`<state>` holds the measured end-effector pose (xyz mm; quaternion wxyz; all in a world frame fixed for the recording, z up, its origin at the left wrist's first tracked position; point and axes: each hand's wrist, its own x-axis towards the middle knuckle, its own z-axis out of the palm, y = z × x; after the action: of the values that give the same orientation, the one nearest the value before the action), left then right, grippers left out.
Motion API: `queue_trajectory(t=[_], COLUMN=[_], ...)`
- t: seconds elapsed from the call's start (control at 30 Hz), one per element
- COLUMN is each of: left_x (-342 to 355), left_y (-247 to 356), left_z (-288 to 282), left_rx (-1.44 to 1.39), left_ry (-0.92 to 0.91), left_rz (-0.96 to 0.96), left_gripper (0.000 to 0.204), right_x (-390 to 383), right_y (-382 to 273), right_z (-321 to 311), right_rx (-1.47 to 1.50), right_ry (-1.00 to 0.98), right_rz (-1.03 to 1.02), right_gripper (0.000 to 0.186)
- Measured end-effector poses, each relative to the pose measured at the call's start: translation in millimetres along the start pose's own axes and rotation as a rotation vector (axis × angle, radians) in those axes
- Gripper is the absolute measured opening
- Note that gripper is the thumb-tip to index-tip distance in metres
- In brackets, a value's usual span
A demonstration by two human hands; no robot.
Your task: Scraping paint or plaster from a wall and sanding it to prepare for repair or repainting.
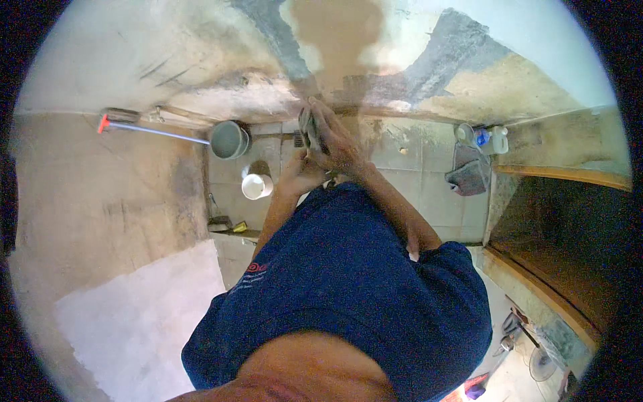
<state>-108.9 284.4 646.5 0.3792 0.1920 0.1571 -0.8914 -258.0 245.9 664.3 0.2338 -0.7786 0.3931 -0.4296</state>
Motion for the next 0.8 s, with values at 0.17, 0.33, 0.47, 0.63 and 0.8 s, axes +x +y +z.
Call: queue_trajectory(t=[0.17, 0.33, 0.47, 0.63, 0.8], left_x=[15.7, -22.6, -37.3, -34.5, 0.0], left_y=[65.6, 138.9, 239.7, 332.2, 412.4], left_z=[-4.3, 52.4, 93.6, 152.7, 182.2], left_rx=[0.008, 0.260, 0.494, 1.210, 1.775], left_ry=[-0.130, -0.118, 0.339, 0.260, 0.448], left_rz=[0.023, 0.621, 1.288, 1.776, 1.910], left_gripper=[0.049, 0.038, 0.036, 0.066, 0.111], right_x=[44.1, 63.3, 69.9, 119.1, 157.8], right_y=[46.8, 99.9, 130.1, 147.6, 180.7], right_z=[11.8, -28.6, -34.1, 4.1, 77.2], right_rx=[0.335, 0.807, 1.085, 0.675, 0.322], right_ry=[0.674, 0.942, 1.221, 1.078, 1.156], right_rz=[0.279, 0.824, 0.924, 0.782, 0.735], right_gripper=[0.051, 0.041, 0.042, 0.053, 0.052])
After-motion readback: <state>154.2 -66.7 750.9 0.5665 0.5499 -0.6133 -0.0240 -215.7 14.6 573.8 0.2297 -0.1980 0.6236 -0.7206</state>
